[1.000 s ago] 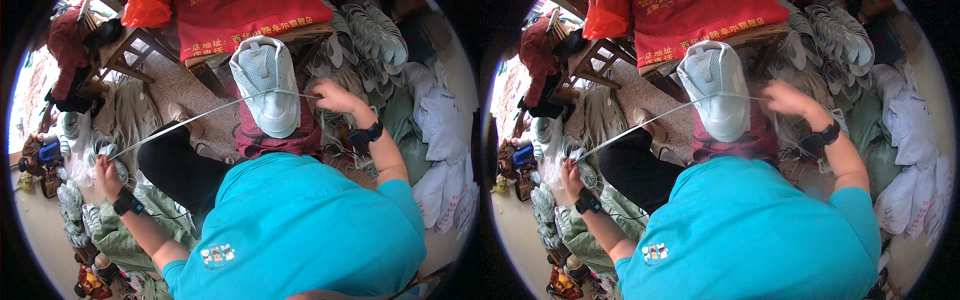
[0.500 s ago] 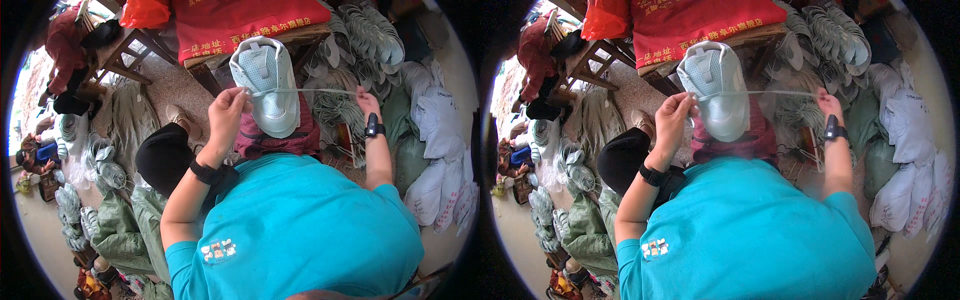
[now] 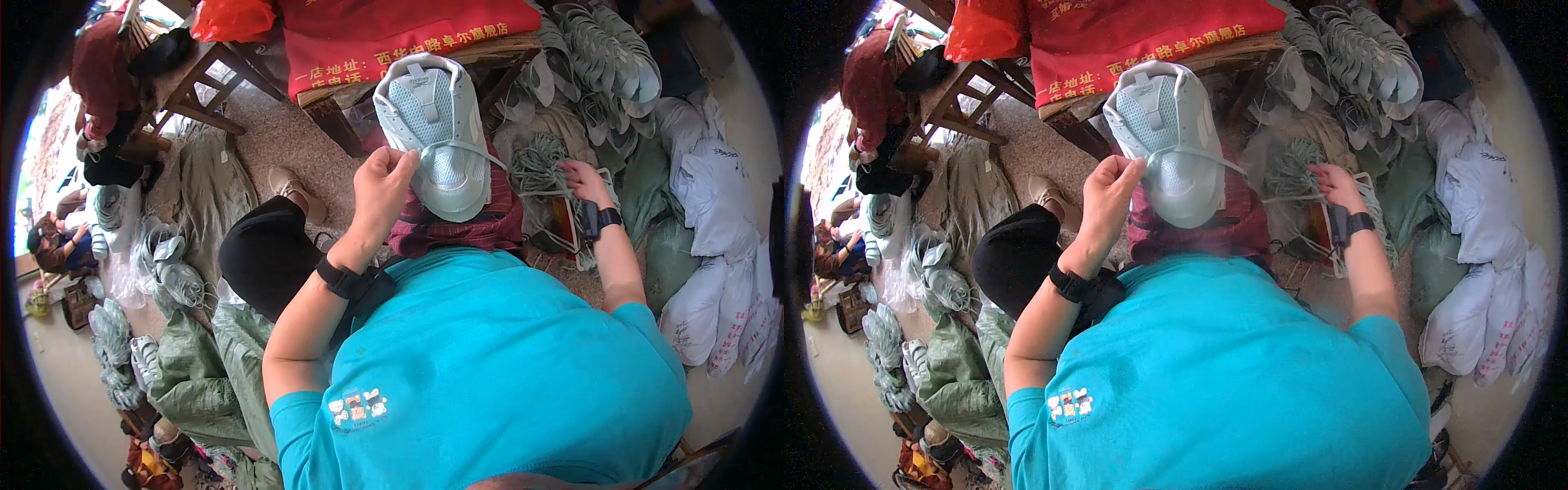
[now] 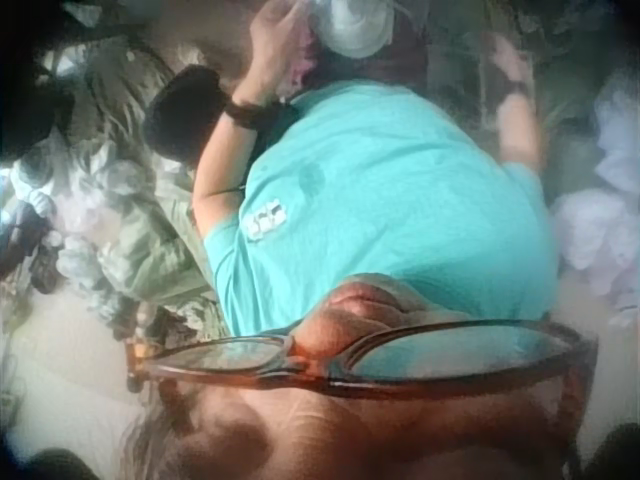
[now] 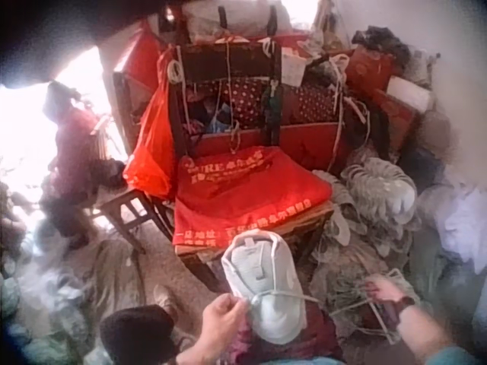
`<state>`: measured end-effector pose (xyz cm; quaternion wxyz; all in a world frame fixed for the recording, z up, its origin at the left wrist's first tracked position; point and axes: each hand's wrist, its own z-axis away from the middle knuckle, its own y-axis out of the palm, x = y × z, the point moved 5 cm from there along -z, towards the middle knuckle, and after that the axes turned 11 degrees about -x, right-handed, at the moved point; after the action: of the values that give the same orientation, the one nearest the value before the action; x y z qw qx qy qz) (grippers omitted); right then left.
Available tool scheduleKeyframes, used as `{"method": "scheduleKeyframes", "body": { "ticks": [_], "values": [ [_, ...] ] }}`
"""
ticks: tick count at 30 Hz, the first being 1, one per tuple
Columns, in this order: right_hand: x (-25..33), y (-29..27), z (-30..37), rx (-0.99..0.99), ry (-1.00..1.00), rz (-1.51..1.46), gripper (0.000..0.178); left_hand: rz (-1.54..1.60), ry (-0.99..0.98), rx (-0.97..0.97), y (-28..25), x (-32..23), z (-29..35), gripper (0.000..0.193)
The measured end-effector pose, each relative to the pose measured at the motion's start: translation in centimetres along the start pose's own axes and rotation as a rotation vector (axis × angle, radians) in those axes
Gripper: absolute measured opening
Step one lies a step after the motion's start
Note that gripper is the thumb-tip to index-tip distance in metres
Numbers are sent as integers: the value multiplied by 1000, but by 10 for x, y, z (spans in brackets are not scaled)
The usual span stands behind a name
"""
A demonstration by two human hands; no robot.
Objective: The person sits on the floor in a workshop environment and laces a light-colored sneaker. They pull the laces through the eyelets, tighten them, and adjust the fit by hand. The person handles a single shoe throughout the clip, working on the lacing system.
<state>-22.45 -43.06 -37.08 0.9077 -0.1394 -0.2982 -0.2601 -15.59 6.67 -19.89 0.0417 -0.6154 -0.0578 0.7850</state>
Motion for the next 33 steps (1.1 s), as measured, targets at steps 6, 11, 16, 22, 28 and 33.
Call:
{"method": "scheduleKeyframes", "body": {
  "ticks": [6,11,16,22,28,33],
  "values": [
    [73,194,191,362,-445,150,38,-421,680,-192,9,-46,7,16],
    [78,231,231,431,-786,340,25,-701,942,-22,9,-61,6,17],
    [85,232,272,545,-867,316,22,-823,1166,111,1,-103,8,33],
    [88,234,281,650,-777,242,26,-1007,1074,315,6,-100,-12,34],
    [81,244,276,743,-769,170,29,-906,1078,264,3,-82,-15,22],
    [84,242,282,828,-790,198,27,-769,1024,259,0,-82,-17,14]
  ]
}}
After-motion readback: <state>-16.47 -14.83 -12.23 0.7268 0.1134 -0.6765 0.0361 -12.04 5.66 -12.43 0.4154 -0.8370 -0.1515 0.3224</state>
